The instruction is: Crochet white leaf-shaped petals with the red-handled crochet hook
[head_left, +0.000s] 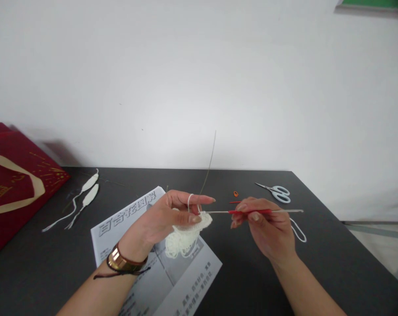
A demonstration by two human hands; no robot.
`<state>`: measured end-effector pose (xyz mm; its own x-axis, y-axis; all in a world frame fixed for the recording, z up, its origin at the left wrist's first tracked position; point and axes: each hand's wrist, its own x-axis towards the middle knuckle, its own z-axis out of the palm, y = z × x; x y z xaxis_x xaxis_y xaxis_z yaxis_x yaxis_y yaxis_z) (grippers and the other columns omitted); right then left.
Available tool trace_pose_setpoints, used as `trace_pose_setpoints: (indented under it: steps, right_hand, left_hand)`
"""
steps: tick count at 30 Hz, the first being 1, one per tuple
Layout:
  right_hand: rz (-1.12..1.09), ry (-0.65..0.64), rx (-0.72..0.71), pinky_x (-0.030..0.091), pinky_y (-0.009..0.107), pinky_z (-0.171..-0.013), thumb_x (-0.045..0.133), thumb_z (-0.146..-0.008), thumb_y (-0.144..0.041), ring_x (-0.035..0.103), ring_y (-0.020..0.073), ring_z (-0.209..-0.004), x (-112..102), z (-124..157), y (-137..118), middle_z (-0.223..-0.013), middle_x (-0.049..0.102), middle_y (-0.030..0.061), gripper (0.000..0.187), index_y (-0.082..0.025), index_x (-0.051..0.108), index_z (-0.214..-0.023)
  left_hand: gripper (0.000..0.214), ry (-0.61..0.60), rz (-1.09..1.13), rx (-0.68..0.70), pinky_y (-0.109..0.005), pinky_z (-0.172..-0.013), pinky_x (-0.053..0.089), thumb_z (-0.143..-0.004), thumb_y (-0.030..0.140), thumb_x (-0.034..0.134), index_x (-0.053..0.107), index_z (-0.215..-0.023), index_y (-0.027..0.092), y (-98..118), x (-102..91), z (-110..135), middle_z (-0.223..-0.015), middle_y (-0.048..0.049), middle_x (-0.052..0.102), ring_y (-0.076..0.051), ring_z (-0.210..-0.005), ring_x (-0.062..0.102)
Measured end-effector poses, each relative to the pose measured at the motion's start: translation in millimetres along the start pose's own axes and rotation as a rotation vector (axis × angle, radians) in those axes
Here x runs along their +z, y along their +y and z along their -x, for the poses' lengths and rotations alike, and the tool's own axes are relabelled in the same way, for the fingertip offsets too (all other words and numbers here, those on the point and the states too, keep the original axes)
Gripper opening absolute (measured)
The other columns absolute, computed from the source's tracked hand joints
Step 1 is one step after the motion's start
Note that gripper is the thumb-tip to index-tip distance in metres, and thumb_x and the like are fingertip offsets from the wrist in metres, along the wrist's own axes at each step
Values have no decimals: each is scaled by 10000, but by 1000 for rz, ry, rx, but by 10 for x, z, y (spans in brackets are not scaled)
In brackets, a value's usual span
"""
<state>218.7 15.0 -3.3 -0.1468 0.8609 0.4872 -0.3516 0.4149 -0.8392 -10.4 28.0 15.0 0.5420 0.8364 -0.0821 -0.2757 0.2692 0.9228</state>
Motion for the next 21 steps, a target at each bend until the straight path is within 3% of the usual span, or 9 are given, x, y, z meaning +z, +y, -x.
trace_pose_setpoints:
  steps: [7, 13, 21]
  right_hand:
    - [20, -46, -39, 543, 303, -514, 638, -834, -244, 651, 174, -624, 10, 31, -27, -731, 679, 57, 108, -197, 718, -890]
    - [-17, -81, -5, 549, 306, -492, 638, -832, -261, 644, 171, -598, -21, 2, -37, -700, 668, 49, 107, -194, 711, -875]
    - [-113, -99, 67, 534, 278, -457, 653, -818, -254, 635, 155, -539, -6, -23, -47, -642, 641, 22, 93, -189, 716, -837]
  left_hand:
    - [323, 8, 6, -48, -260, -503, 313, -615, 170, 747, 763, -937, 182, -30, -47, 18, -775, -77, 673, -109, -544, 471]
    - [338, -71, -34, -125, -249, -472, 270, -609, 216, 772, 761, -944, 182, -62, -106, 30, -698, -58, 660, -102, -503, 457]
    - [340, -156, -71, -182, -273, -495, 325, -608, 223, 762, 765, -943, 167, -31, -63, 50, -659, -56, 636, -124, -519, 467]
